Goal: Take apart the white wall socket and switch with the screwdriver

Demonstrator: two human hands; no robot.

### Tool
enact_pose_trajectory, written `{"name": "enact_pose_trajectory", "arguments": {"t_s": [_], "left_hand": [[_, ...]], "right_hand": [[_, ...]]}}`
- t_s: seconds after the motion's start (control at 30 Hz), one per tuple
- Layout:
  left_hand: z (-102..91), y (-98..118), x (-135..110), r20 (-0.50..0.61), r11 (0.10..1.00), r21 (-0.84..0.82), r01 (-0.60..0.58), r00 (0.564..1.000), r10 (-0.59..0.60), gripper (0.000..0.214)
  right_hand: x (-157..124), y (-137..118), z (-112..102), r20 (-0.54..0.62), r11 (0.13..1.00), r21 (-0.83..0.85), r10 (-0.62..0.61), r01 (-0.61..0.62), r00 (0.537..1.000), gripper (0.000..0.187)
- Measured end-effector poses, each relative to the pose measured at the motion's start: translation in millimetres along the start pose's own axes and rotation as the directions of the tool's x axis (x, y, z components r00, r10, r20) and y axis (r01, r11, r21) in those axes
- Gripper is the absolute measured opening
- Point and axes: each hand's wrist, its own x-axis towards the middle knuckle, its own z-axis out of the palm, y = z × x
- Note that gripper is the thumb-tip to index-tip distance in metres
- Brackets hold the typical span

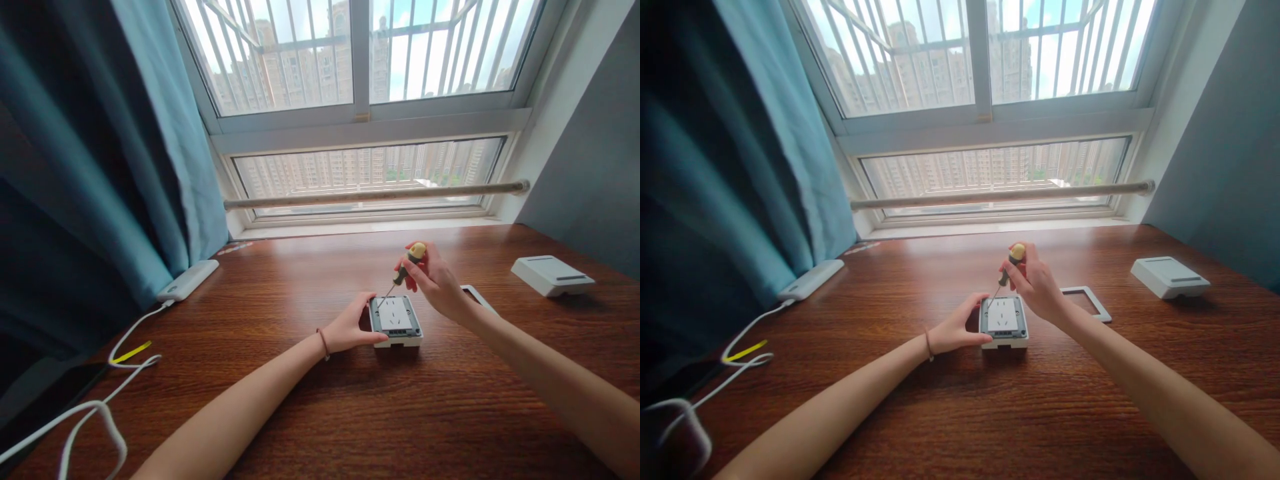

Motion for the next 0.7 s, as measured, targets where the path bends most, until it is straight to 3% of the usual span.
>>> {"name": "enact_pose_trajectory", "arguments": {"t_s": [0.27, 0.5, 0.7], "left_hand": [[0.0, 1.8, 0.1, 0.009, 0.999, 0.029, -0.029, 1.000, 0.028, 0.077], [-0.2, 3.5, 0.2, 0.006, 0.999, 0.033, -0.034, 0.999, 0.034, 0.076], [-0.1, 1.7, 0.5, 0.007, 0.998, 0.047, -0.034, 0.999, 0.033, 0.078]], "right_hand": [[-2.1, 0.1, -0.5, 0.045, 0.999, 0.024, 0.023, -0.024, 0.999, 0.021], [-5.9, -4.2, -0.9, 0.137, 0.999, 0.042, -0.028, 0.023, 0.990, 0.023], [-8.8, -8.3, -1.9, 0.150, 0.986, -0.113, -0.103, 0.120, 0.983, 0.026]]}}
